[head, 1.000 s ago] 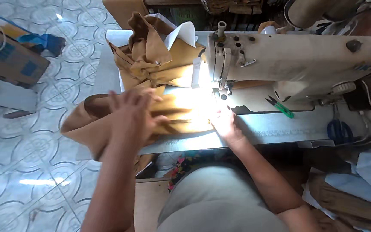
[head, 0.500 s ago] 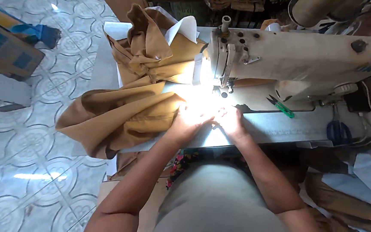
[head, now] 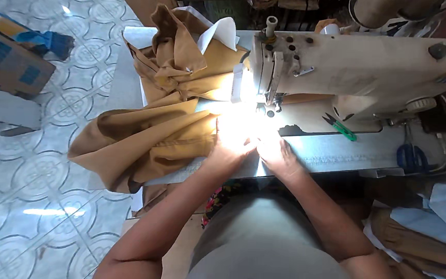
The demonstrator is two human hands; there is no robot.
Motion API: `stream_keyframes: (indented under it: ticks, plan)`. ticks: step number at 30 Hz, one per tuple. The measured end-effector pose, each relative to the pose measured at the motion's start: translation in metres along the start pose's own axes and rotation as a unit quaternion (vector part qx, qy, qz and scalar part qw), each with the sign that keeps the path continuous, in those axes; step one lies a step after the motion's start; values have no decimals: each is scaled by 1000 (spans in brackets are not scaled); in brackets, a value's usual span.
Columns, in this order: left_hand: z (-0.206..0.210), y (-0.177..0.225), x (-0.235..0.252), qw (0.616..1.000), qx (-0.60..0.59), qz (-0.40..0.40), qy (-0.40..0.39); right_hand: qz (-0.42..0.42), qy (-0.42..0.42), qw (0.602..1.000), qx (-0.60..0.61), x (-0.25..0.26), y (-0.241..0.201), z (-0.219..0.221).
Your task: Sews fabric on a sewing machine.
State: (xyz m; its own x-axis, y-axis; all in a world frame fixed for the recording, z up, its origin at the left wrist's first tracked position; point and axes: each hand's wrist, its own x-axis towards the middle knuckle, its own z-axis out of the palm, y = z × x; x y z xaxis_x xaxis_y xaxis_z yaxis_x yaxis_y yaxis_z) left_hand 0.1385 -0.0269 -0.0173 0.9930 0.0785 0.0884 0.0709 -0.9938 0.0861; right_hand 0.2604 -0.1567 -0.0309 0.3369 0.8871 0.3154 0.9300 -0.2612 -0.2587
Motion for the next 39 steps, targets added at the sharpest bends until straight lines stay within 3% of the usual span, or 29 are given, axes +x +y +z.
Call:
stream_keyframes:
  ticks: [5,9,12,15,19,23,29,30,31,33,34,37,39]
  plan:
    - [1,3,2,1000,14,-9,2,99,-42,993,54,-2,-6,-1]
    - [2,-2,7,1000,0,-3,13,120,-57,990,46,3,-6,-2]
    - [4,-11,15,1000,-9,2,13,117,-43,991,39,11,-3,2]
    - [11,-21,22,996,-41,39,74,111,-31,992,45,14,2,3]
    - [20,-37,18,981,-111,67,142,133,47,979,150,3,18,10]
    - [21,-44,17,966,-185,21,180,200,78,945,247,1,12,10]
    - [7,-45,18,958,-238,12,158,193,79,940,270,15,5,9]
    - [3,-46,16,960,-240,22,143,217,51,916,332,13,0,4]
    - [-1,-48,15,958,-252,40,130,262,-9,864,430,10,-5,-4]
    - [-8,-51,12,955,-269,82,91,343,-115,713,601,-3,-8,-18]
    - [-9,-50,11,959,-252,104,73,369,-137,685,613,-10,-5,-21]
    - [1,-36,10,977,-171,124,28,384,-174,754,504,-19,5,-27]
    - [6,-26,9,984,-123,119,54,365,-201,809,414,-16,5,-35]
